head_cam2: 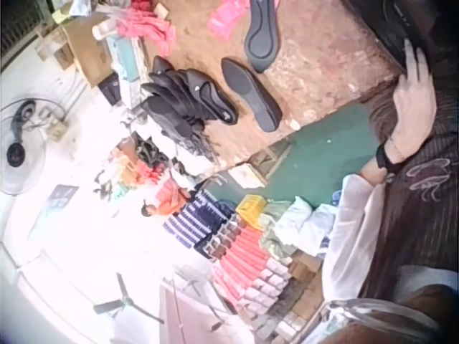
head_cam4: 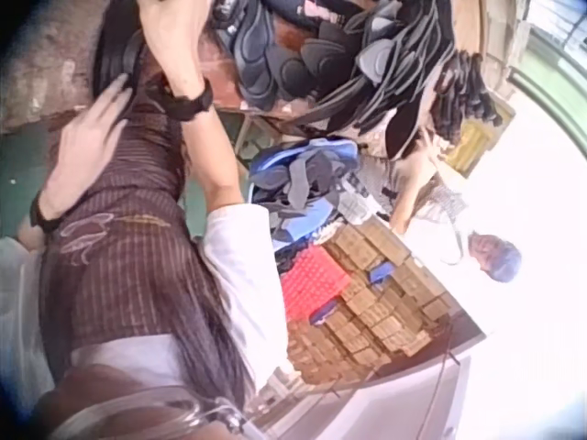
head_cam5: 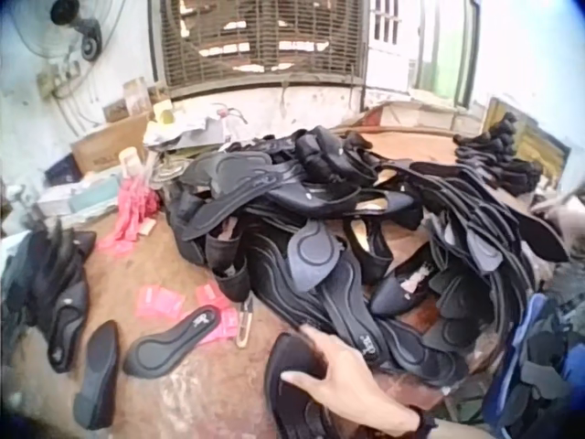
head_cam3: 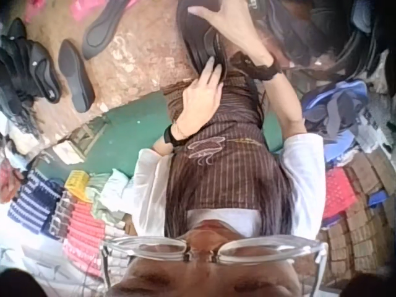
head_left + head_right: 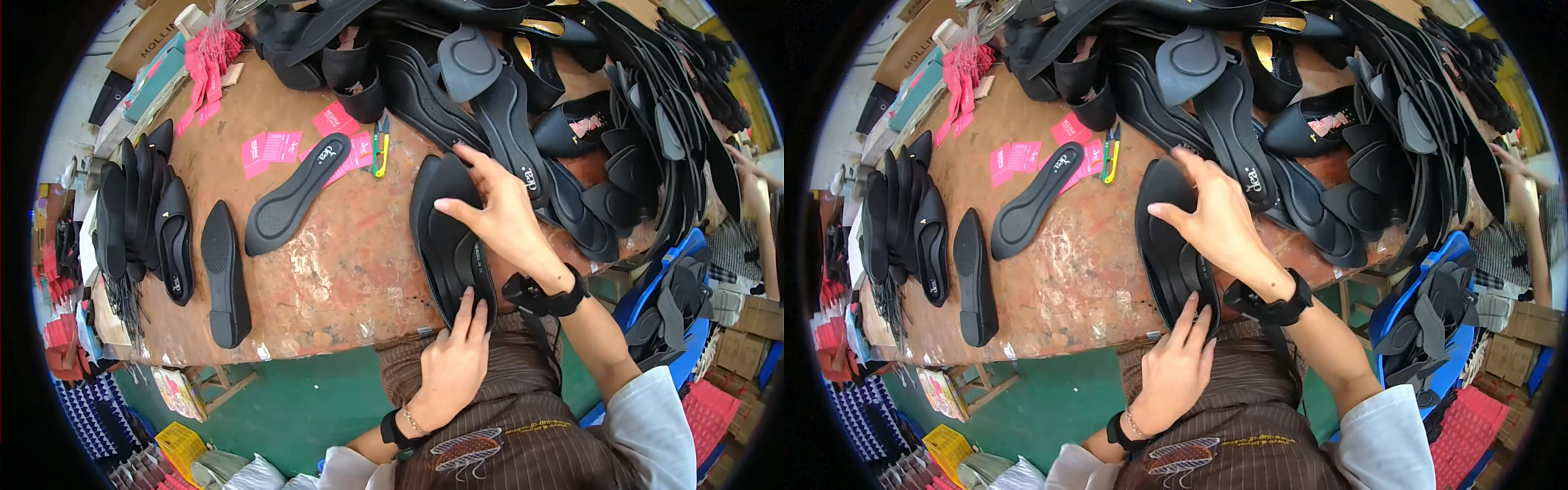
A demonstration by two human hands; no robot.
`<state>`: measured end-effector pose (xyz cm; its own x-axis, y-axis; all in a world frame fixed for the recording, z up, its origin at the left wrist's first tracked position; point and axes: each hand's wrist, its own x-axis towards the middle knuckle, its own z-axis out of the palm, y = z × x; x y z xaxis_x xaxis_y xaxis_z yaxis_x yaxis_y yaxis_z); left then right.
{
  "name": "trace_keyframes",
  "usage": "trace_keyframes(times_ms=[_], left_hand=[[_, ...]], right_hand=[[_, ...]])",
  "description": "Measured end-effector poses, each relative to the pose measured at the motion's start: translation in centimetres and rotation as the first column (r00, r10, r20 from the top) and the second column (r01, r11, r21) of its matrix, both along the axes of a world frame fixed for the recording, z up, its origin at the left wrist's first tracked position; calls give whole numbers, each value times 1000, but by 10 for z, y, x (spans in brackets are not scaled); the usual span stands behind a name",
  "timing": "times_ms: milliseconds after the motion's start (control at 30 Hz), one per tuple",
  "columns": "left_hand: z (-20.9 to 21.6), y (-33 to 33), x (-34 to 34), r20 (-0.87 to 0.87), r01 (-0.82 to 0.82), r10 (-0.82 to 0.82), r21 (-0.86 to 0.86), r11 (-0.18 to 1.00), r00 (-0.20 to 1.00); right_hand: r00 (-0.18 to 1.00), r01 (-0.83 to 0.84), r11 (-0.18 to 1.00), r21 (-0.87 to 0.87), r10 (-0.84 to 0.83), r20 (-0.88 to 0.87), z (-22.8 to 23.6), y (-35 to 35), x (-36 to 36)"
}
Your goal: The person inserts black insoles into black pointed-toe flats at a workbench. They pick up a shoe, place an insole inside, press it down, and then set the shoe aside. The process is repeated for multiple pairs of shoes.
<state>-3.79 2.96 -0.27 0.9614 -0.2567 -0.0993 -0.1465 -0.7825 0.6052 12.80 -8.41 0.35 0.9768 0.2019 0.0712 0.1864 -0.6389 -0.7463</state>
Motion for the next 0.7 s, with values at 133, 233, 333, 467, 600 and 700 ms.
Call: trace_keyframes(times_ms=[133,233,333,467,600,700], left_hand=[[-2,-8,6,-63,0,14,207,978,998],[-11,-9,5,-134,53,-23,228,972,991],[-10,-8,7,-120,37,-13,199,979,993],[0,-5,14,-101,56,-36,206,977,994],[-5,-1,11,-152,51,-23,184,982,988],[-5,-4,12,-109,42,-23,173,984,994]], right_hand=[[939,-307,952,-22,306,158,13,-16,-46],[912,-377,894,-242,404,69,9,-26,-98],[915,-280,894,-349,359,186,-14,-12,-84],[876,-479,758,-443,386,-288,-18,28,-18],[879,-253,847,-468,403,255,-28,4,-58],[919,-340,777,-530,395,-9,-29,7,-48]])
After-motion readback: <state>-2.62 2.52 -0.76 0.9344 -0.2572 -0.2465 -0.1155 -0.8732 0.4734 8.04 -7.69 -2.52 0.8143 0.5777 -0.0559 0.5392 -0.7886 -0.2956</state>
